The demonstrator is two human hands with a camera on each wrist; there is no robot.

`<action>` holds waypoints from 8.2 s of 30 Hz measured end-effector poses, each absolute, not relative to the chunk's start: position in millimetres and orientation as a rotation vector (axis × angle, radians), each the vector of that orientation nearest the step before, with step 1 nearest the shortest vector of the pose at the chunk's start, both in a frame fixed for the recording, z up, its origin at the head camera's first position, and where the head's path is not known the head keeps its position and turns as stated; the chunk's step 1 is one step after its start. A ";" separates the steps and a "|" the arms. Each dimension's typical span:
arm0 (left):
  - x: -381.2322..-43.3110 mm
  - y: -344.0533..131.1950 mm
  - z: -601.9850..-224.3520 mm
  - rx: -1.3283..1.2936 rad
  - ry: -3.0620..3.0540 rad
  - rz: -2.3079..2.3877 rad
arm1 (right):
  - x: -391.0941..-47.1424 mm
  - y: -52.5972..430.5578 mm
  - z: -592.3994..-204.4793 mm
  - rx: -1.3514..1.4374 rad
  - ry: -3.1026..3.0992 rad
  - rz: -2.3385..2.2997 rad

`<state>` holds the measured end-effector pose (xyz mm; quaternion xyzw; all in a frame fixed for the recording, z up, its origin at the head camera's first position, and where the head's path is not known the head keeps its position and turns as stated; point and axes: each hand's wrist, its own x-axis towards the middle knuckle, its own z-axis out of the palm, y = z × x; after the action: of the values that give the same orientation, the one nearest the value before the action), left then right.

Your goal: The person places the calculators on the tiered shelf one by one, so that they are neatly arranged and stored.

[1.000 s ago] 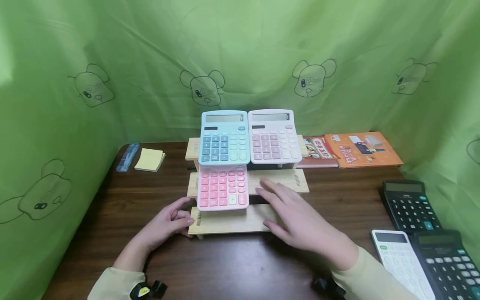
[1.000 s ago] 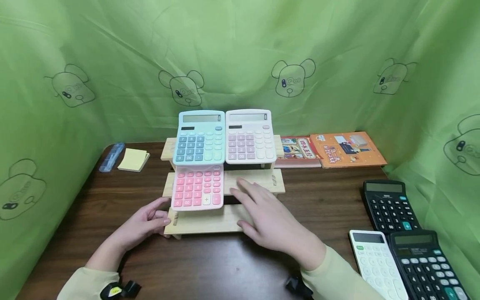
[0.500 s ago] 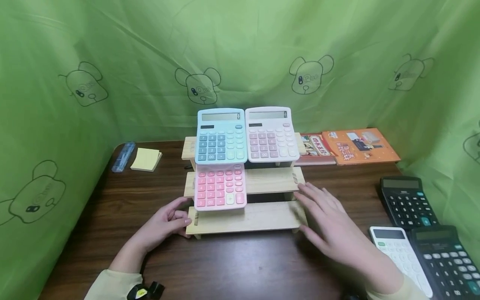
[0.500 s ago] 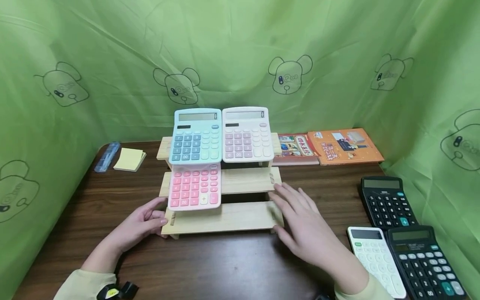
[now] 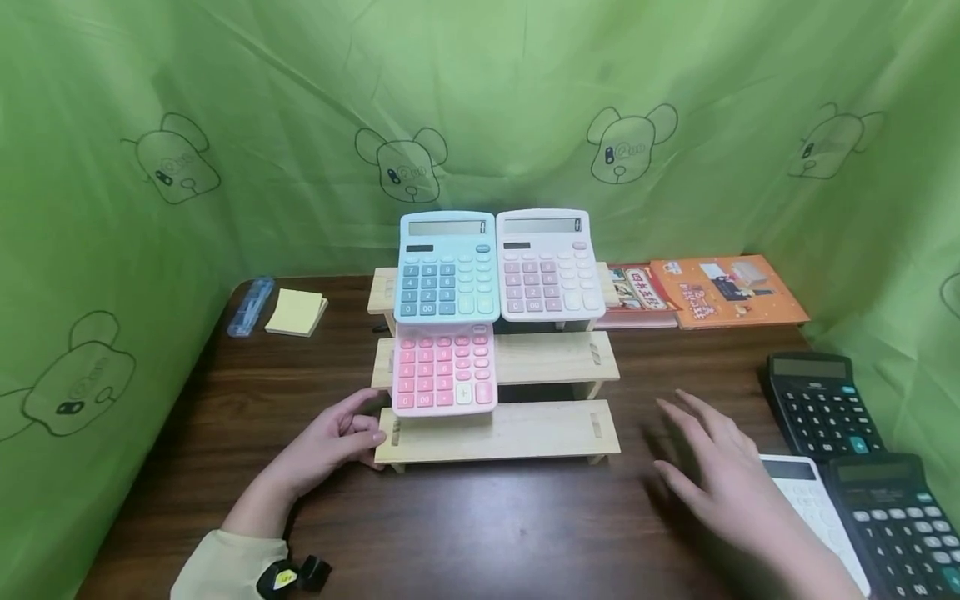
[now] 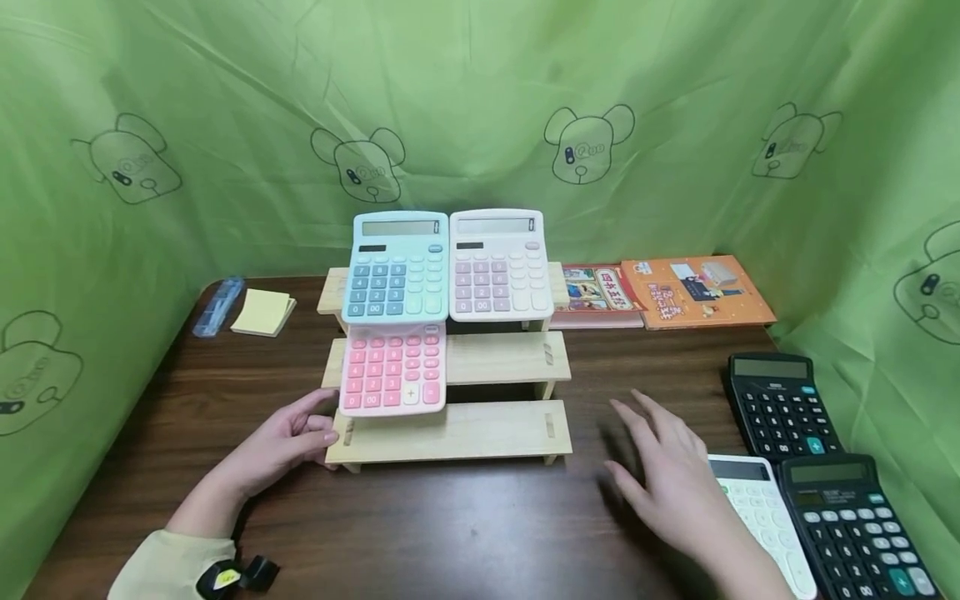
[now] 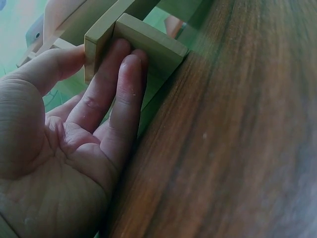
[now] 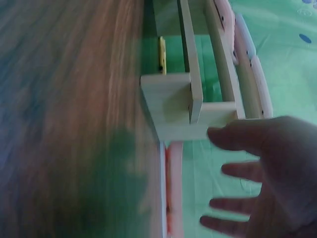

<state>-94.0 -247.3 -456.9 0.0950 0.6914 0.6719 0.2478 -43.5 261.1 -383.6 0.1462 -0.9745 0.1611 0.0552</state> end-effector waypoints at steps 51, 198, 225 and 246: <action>-93.2 -246.8 -452.9 0.204 1.915 1.790 | -16.3 342.8 -409.5 -0.171 -3.470 0.108; -91.0 -245.8 -449.8 0.176 1.925 1.783 | -90.4 174.3 -341.8 1.083 -2.708 0.239; -92.5 -245.6 -448.0 0.170 1.946 1.751 | -95.5 169.5 -347.2 0.989 -2.655 0.341; -95.3 -248.5 -452.5 0.177 1.963 1.726 | -97.1 164.7 -350.5 0.920 -2.634 0.347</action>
<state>-95.3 -248.5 -452.5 0.0654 0.7239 0.6364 0.2581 -97.1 164.7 -350.5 0.3230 -0.9240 0.1218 0.1644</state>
